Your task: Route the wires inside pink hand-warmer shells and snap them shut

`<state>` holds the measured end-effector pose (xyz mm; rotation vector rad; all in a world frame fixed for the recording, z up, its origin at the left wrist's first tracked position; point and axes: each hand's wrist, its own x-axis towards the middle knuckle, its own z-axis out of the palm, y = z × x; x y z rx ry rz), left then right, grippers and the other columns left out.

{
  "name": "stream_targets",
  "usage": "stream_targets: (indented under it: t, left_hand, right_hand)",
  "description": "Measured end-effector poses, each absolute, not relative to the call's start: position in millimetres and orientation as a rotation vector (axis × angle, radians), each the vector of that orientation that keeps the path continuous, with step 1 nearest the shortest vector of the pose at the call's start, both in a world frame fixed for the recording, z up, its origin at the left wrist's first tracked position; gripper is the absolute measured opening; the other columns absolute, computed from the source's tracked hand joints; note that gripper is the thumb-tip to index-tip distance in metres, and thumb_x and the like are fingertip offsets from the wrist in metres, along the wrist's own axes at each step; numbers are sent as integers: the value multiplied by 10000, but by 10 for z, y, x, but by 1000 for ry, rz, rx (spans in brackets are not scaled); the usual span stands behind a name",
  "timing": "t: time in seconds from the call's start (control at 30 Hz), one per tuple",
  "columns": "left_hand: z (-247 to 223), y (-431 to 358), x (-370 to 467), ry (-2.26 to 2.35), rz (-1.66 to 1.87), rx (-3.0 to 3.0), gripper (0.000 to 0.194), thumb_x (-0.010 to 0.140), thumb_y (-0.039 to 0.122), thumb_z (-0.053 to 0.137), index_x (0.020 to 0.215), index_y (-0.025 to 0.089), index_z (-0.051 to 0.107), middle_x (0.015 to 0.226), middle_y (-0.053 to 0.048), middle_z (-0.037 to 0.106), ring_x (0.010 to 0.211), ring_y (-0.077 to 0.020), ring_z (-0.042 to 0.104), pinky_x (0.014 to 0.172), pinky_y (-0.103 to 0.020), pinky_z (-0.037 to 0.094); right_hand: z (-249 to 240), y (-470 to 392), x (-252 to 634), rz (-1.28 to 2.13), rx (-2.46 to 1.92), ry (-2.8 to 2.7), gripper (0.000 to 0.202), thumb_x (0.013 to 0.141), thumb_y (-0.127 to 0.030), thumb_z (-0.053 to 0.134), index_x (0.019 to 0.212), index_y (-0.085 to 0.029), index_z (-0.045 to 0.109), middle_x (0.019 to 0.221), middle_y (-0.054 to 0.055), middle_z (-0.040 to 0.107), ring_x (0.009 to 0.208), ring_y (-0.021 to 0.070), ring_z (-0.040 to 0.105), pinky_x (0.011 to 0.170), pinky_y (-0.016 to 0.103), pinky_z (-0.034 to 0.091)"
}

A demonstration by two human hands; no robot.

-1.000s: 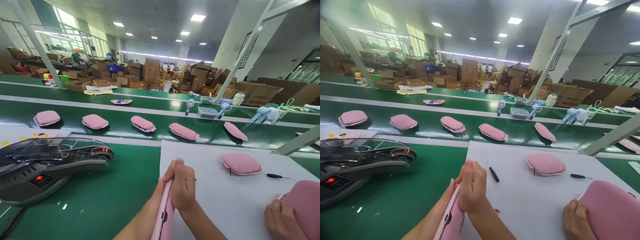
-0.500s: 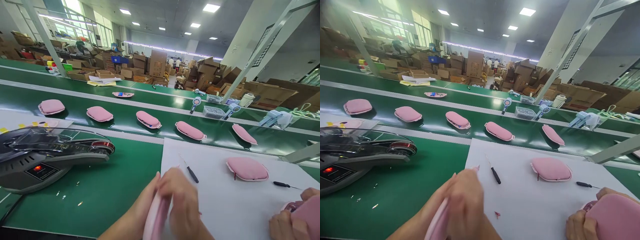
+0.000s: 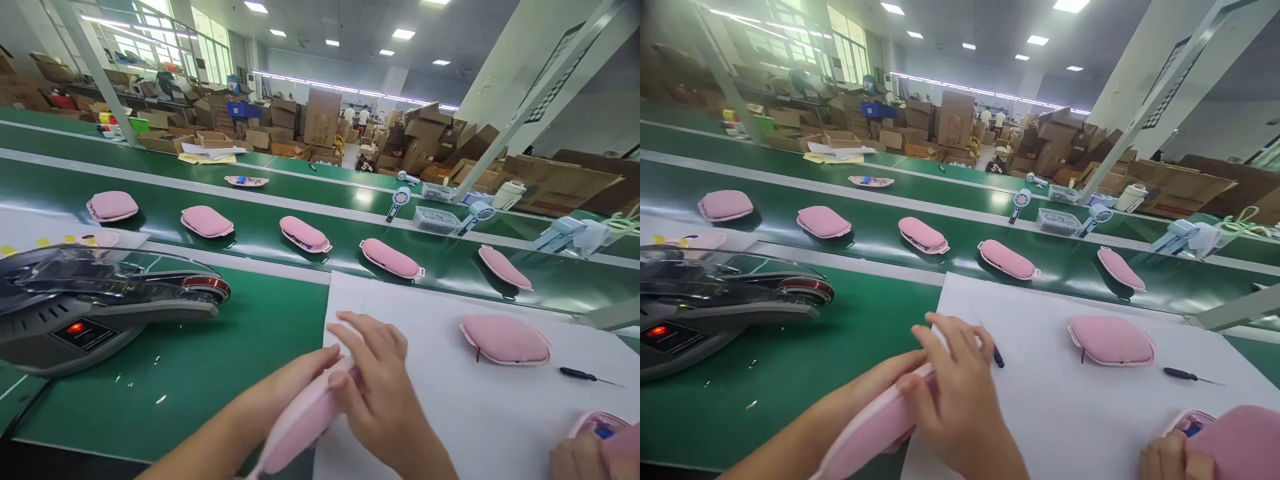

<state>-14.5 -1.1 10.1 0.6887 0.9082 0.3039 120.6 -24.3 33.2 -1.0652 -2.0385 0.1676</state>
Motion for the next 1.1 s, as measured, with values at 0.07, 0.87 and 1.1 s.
stream_targets:
  t: [0.07,0.87,1.1]
  left_hand:
    - [176,118,-271,841,184,737,567,713,716,428,847,185,578,587,9,546,453,-136,482,409,-230,368]
    - [-154,-106,15,1499,1206,2203,154,862,108,427,935,195,530,867,1,568,798,-162,476,723,-336,285]
    - [-199,-151,-182,1476,1262,2215,345,876,229,486,1219,208,450,1218,-64,476,1140,-208,417,931,-329,323]
  right_hand:
    - [297,-288,1411,315,-1187,-2126,386,891,-400,547,1231,-226,496,1160,67,579,1035,232,525,851,365,401]
    - [-93,-314,1297,31,-1502,-1711,183,864,-121,490,967,-200,619,889,32,664,791,198,554,707,340,426]
    - [-59,-417,1763,457,-1593,-1772,279,872,-342,534,1115,-237,621,1031,44,658,900,226,604,749,317,498]
